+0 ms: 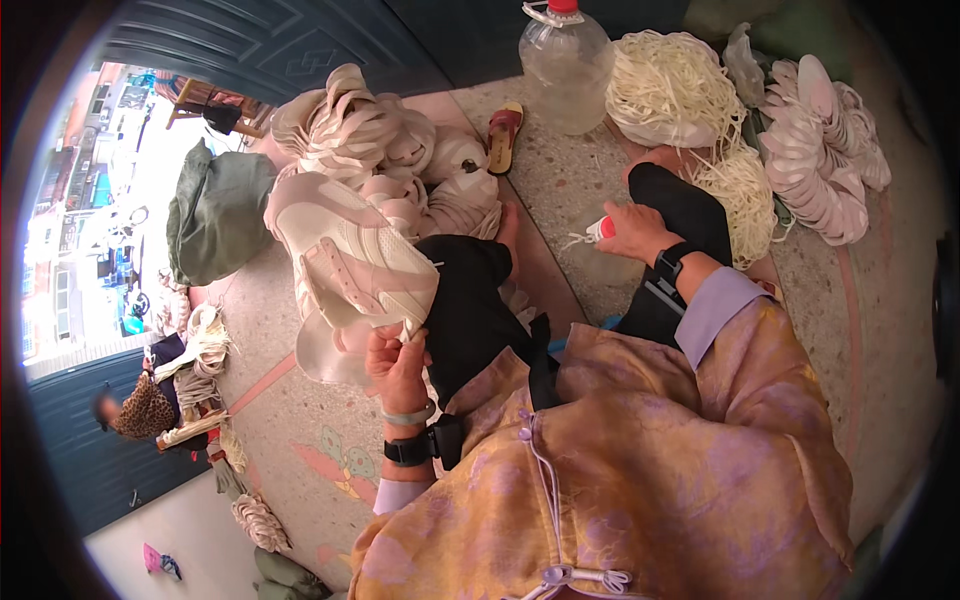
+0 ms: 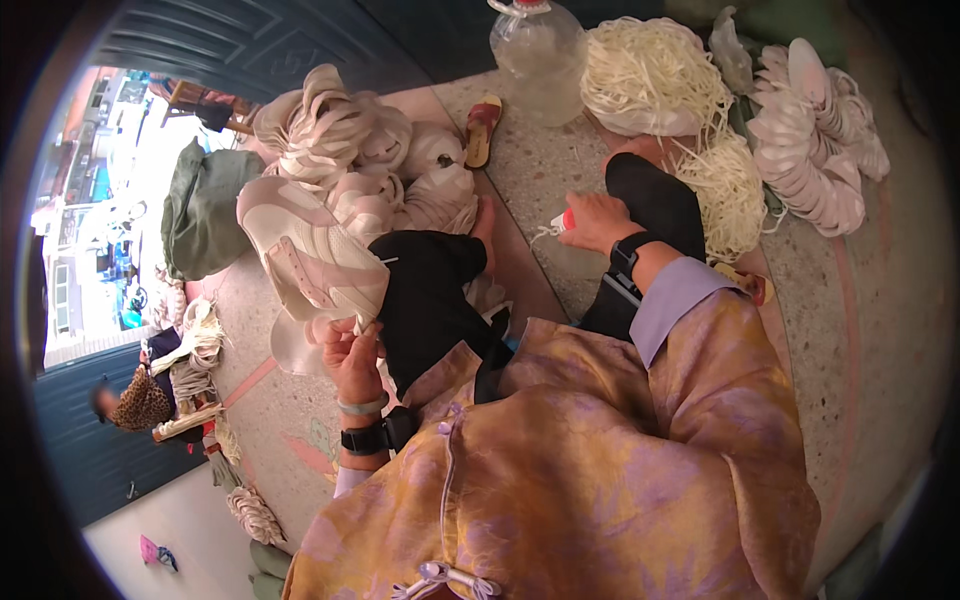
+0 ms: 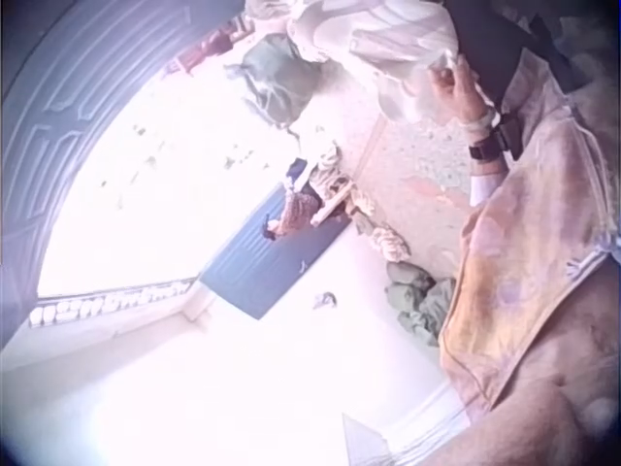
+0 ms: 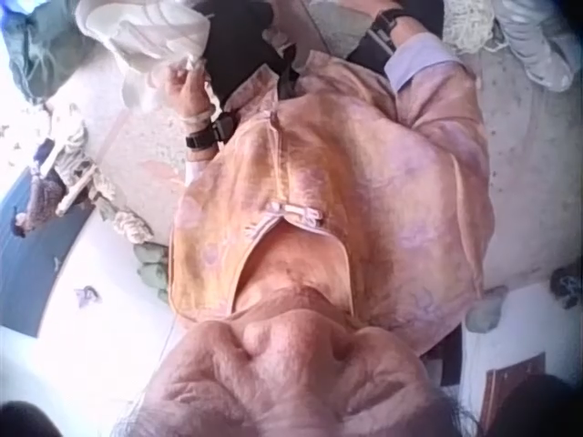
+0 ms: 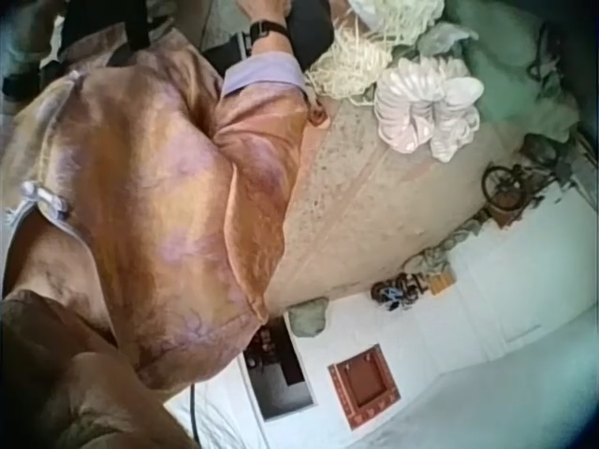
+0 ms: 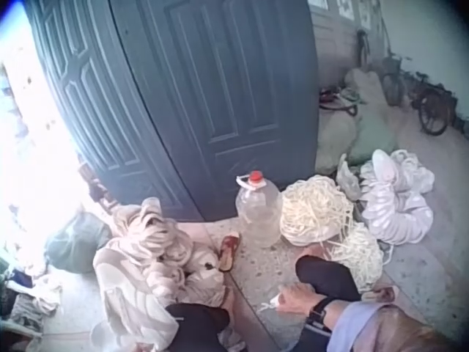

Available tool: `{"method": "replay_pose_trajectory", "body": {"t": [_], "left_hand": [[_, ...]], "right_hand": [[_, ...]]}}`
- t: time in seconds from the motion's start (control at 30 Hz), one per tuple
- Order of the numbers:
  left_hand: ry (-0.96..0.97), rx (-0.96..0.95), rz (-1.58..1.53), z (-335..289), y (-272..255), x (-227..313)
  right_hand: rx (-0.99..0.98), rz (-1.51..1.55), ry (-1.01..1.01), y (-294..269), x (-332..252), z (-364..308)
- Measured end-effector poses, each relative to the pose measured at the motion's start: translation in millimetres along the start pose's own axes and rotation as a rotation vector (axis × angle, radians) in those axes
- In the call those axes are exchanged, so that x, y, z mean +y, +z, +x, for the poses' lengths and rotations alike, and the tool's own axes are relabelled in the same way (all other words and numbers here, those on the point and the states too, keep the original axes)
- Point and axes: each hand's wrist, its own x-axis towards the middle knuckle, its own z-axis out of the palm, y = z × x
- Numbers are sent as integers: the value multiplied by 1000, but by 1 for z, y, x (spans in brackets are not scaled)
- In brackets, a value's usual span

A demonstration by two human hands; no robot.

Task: Insert white laces or straps through the eyelets of pink and white sneaker components and organize the finished pieces.

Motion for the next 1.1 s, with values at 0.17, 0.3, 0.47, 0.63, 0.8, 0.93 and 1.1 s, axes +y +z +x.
{"method": "replay_pose_trajectory", "body": {"t": [0.17,0.3,0.47,0.63,0.8,0.93,1.1], "left_hand": [[8,26,-14,-3,-1,-9],[-5,23,-17,-3,-9,-17],[-64,37,28,2,-19,-23],[-111,94,35,-1,-29,-25],[-119,18,19,8,-36,-27],[-109,-10,26,9,-39,-30],[-174,-35,22,12,-45,-27]], "right_hand": [[74,-4,16,10,-2,5],[60,-45,0,9,-7,14],[73,-92,25,8,-20,25],[43,-112,16,6,-33,42],[47,-101,-61,12,-59,53],[69,-89,-94,17,-85,72],[88,-100,-167,30,-126,101]]}}
